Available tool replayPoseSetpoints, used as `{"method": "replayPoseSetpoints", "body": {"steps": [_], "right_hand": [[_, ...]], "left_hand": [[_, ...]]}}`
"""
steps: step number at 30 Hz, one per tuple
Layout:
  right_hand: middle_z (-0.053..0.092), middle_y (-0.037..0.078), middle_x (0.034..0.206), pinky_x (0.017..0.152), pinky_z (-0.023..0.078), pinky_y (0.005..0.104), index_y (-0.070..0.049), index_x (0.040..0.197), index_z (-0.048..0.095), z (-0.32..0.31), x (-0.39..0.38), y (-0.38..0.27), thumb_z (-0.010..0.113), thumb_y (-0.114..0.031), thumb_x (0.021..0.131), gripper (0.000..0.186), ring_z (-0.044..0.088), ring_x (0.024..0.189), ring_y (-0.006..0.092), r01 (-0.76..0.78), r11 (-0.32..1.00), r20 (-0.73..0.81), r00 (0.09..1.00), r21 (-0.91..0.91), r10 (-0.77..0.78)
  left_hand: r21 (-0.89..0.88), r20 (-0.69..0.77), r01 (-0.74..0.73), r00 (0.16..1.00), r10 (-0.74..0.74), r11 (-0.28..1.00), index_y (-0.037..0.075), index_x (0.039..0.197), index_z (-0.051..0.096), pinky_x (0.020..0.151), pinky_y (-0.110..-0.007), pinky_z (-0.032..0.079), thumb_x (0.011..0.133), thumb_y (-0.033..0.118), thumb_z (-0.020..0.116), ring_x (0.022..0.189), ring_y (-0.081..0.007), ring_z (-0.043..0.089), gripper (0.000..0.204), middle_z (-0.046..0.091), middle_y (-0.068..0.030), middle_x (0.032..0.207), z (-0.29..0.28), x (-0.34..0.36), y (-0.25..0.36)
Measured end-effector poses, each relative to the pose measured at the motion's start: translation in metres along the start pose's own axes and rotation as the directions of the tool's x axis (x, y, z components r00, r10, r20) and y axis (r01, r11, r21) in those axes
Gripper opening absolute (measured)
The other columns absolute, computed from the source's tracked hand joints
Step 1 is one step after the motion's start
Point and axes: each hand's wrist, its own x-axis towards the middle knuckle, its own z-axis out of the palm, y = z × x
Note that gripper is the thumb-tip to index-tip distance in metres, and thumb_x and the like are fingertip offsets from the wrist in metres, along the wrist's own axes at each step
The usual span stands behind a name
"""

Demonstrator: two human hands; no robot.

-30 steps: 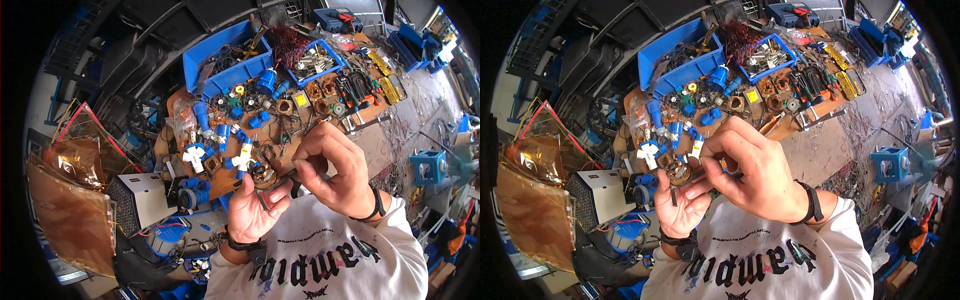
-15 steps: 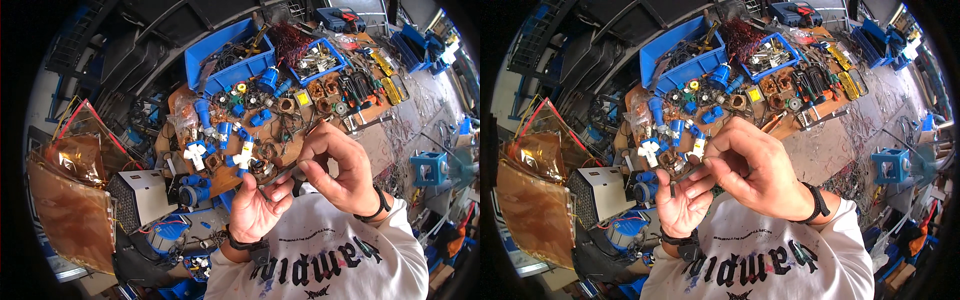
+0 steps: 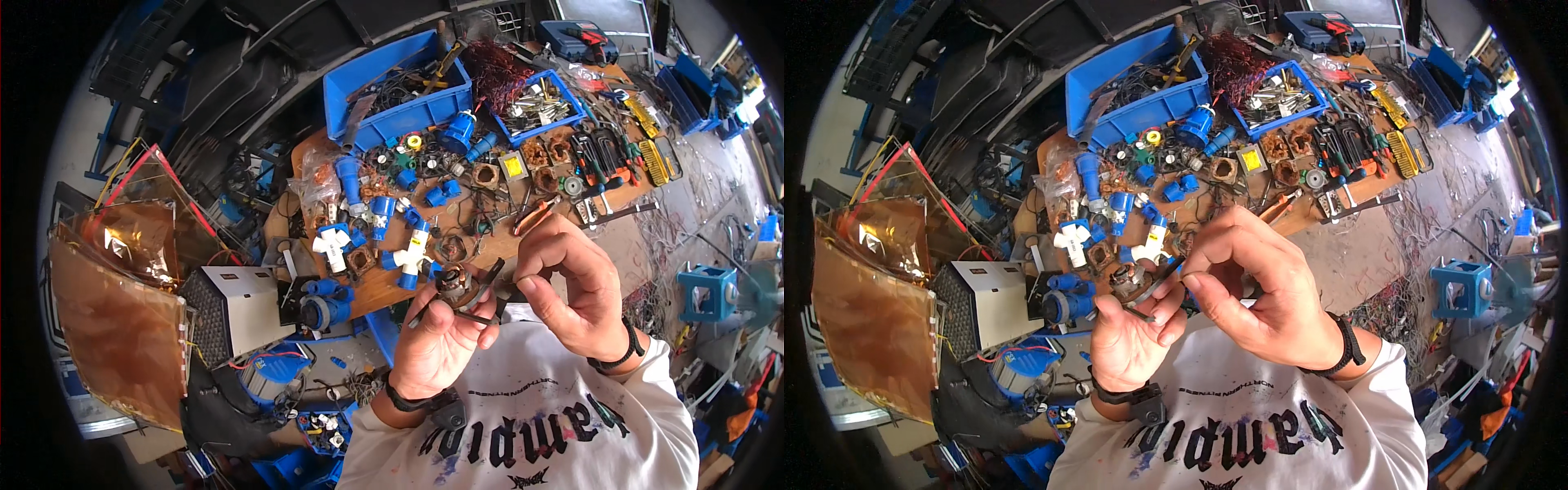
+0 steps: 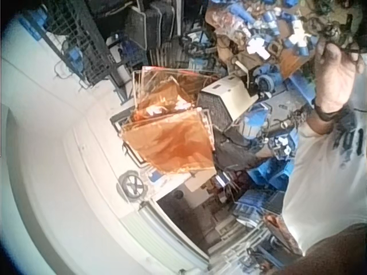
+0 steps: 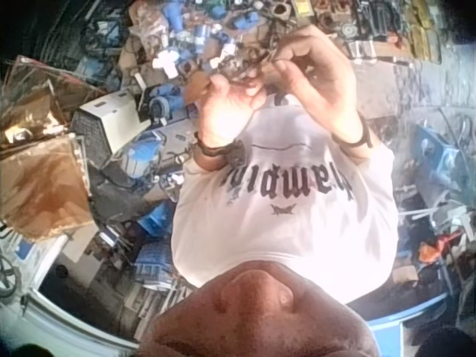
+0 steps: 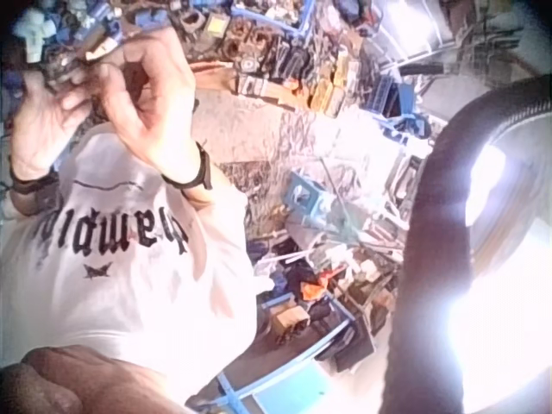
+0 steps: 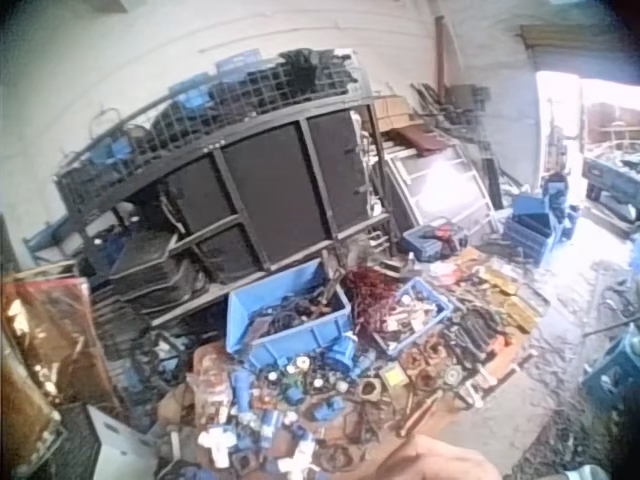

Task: The person holds a small, circular electronic component with wires and uses a pair of orange-handled pliers to strip the insulation from the wire ends. They repeatedly adjust the component and the pliers to access different sections of the wires, performing the stripping action multiple times throughout the clip.

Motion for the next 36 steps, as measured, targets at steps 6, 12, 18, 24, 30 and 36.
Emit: {"method": "replayPoseSetpoints", "body": {"steps": [6,12,18,24,30,36], "right_hand": [[0.057,0.006,0.093,0.054,0.043,0.0209,-0.001,0.091,0.060,0.003,-0.002,0.004,0.064,-0.003,0.090,0.004,0.054,0.068,0.0087,-0.019,0.995,0.022,1.000,0.099,0.017],[0.056,0.009,0.098,0.063,0.050,0.0231,0.000,0.097,0.057,0.004,-0.004,0.003,0.059,-0.003,0.094,0.005,0.058,0.080,0.0109,-0.099,0.967,0.078,0.993,0.234,0.083],[0.060,0.015,0.106,0.073,0.056,0.0288,0.002,0.101,0.055,0.008,-0.004,0.000,0.054,-0.002,0.097,0.006,0.065,0.092,0.0191,-0.115,0.894,0.096,0.992,0.434,0.082],[0.061,0.022,0.108,0.074,0.060,0.0344,0.005,0.105,0.050,0.008,-0.006,-0.004,0.050,-0.002,0.099,0.010,0.069,0.089,0.0253,-0.139,0.846,0.135,0.988,0.514,0.081],[0.061,0.025,0.111,0.072,0.062,0.0353,0.006,0.105,0.048,0.008,-0.008,-0.006,0.048,-0.001,0.099,0.010,0.069,0.091,0.0284,-0.162,0.813,0.152,0.984,0.559,0.092],[0.062,0.023,0.109,0.072,0.062,0.0342,0.006,0.106,0.048,0.007,-0.010,-0.004,0.049,0.000,0.098,0.009,0.070,0.091,0.0266,-0.149,0.836,0.147,0.986,0.528,0.083]], "left_hand": [[0.211,-0.132,-0.011,0.990,0.040,0.977,0.001,0.124,0.049,0.066,-0.033,0.047,0.082,0.041,0.077,0.088,-0.0164,0.053,0.065,0.058,-0.0055,0.104,0.014,-0.001,0.001],[0.332,-0.076,-0.031,0.995,0.059,0.943,0.006,0.127,0.051,0.063,-0.032,0.046,0.082,0.045,0.074,0.085,-0.0150,0.053,0.064,0.057,-0.0054,0.103,0.013,0.000,0.004],[0.338,-0.145,-0.037,0.985,0.091,0.940,-0.004,0.116,0.052,0.064,-0.031,0.047,0.078,0.043,0.079,0.080,-0.0150,0.055,0.066,0.058,-0.0054,0.088,0.025,0.002,0.002],[0.238,-0.105,0.008,0.994,0.017,0.971,-0.001,0.124,0.048,0.066,-0.032,0.047,0.082,0.045,0.075,0.086,-0.0162,0.055,0.068,0.057,-0.0070,0.102,0.016,-0.003,0.001],[0.132,-0.059,0.031,0.998,-0.024,0.991,0.002,0.126,0.049,0.067,-0.033,0.047,0.086,0.046,0.070,0.089,-0.0180,0.054,0.063,0.058,-0.0083,0.109,0.006,-0.005,-0.002],[0.071,-0.040,0.039,0.999,-0.036,0.997,0.002,0.127,0.048,0.068,-0.034,0.046,0.088,0.045,0.068,0.089,-0.0183,0.053,0.061,0.056,-0.0080,0.111,0.006,-0.005,-0.004]]}}
